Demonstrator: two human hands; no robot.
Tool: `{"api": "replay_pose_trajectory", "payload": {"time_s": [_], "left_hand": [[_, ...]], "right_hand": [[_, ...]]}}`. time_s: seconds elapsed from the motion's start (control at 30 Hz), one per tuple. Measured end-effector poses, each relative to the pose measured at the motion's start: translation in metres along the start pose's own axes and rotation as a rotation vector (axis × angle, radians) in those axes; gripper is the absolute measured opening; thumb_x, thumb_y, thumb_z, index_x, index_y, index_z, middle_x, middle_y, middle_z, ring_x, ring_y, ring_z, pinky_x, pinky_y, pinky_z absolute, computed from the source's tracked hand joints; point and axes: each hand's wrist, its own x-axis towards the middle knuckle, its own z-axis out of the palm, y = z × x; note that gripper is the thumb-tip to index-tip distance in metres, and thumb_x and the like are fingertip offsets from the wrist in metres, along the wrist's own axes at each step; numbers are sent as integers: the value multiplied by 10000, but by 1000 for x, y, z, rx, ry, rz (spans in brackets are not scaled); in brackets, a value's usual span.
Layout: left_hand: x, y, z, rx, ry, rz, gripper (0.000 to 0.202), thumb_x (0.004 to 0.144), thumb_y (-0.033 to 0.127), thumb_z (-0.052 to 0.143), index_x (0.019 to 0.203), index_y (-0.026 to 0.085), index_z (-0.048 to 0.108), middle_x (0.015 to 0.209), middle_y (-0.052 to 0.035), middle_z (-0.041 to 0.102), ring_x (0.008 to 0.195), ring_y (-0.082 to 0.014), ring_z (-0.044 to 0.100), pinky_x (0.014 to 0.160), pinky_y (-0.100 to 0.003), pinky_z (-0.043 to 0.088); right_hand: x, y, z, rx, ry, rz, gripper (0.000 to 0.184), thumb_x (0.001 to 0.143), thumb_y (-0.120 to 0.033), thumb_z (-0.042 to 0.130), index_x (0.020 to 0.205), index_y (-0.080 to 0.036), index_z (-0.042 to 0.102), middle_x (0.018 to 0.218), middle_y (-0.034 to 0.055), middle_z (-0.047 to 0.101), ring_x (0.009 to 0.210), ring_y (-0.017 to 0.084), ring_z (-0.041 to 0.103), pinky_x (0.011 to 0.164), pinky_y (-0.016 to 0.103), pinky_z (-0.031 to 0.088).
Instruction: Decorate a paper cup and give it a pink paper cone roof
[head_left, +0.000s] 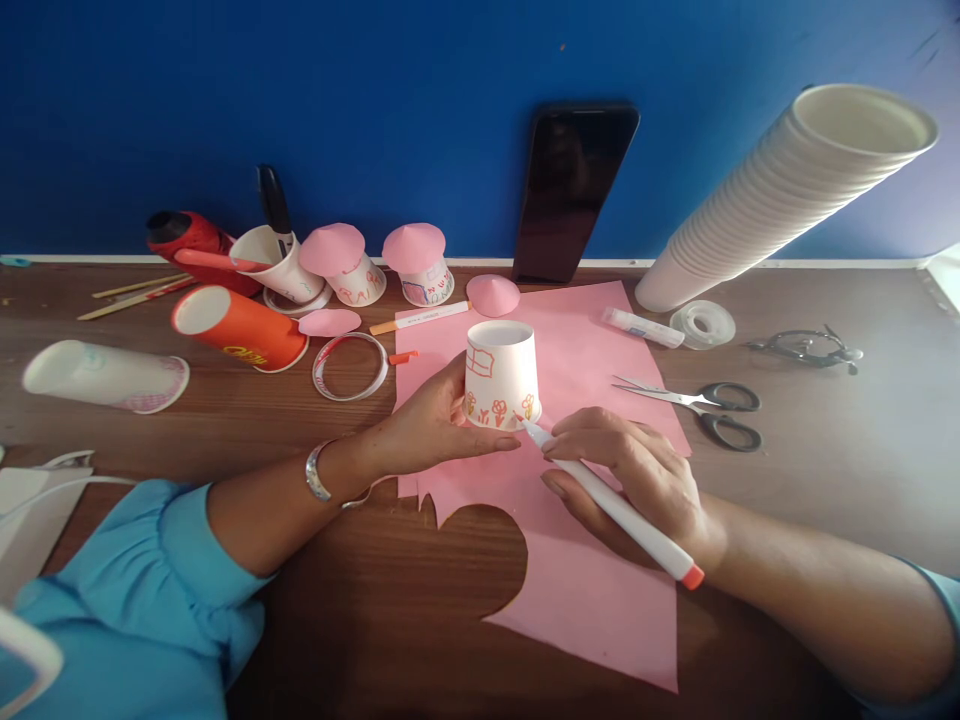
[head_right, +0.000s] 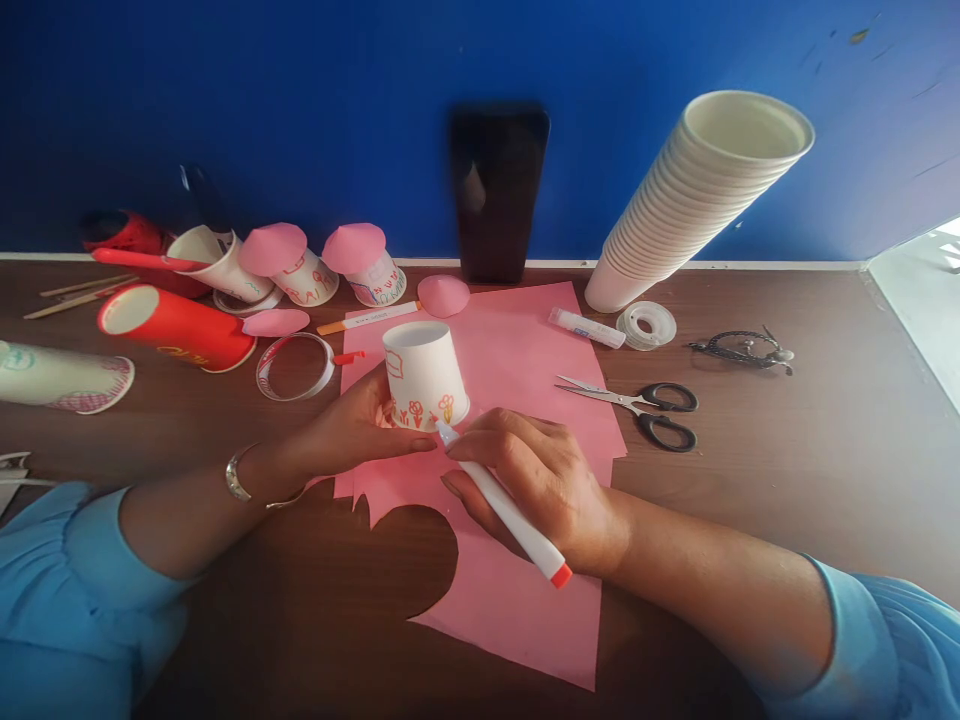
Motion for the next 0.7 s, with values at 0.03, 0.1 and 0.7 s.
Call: {"api": "replay_pose_trajectory", "payload": {"time_s": [0.03, 0.1, 0.7], "left_hand": [[0, 0, 0, -1, -4, 1, 736, 730, 366, 908, 1339, 238, 515, 1357, -123, 672, 1274, -341, 642, 994, -477, 566], [0, 1, 0, -3, -9, -4, 738, 730, 361, 908, 1342, 238, 514, 1371, -125, 667, 1276, -340, 642, 995, -475, 566], [-1, 3, 1, 2, 0, -11, 694, 731, 365, 904, 1301, 237, 529, 1352, -120, 677, 1259, -339, 652, 982, -474, 571]], "right_hand": [[0, 0, 0, -1, -1, 1, 155, 936, -130, 628, 1075, -193, 607, 807, 39, 701, 721, 191, 723, 603, 304, 610], [0, 0, 0, -2, -1, -1, 152, 936, -132, 629, 1073, -193, 607, 807, 39, 702, 723, 191, 726, 600, 302, 608], [0, -1, -1, 1, -6, 6, 142, 940, -132, 627, 1068, -190, 611, 809, 41, 706, 723, 190, 724, 599, 303, 609]]}}
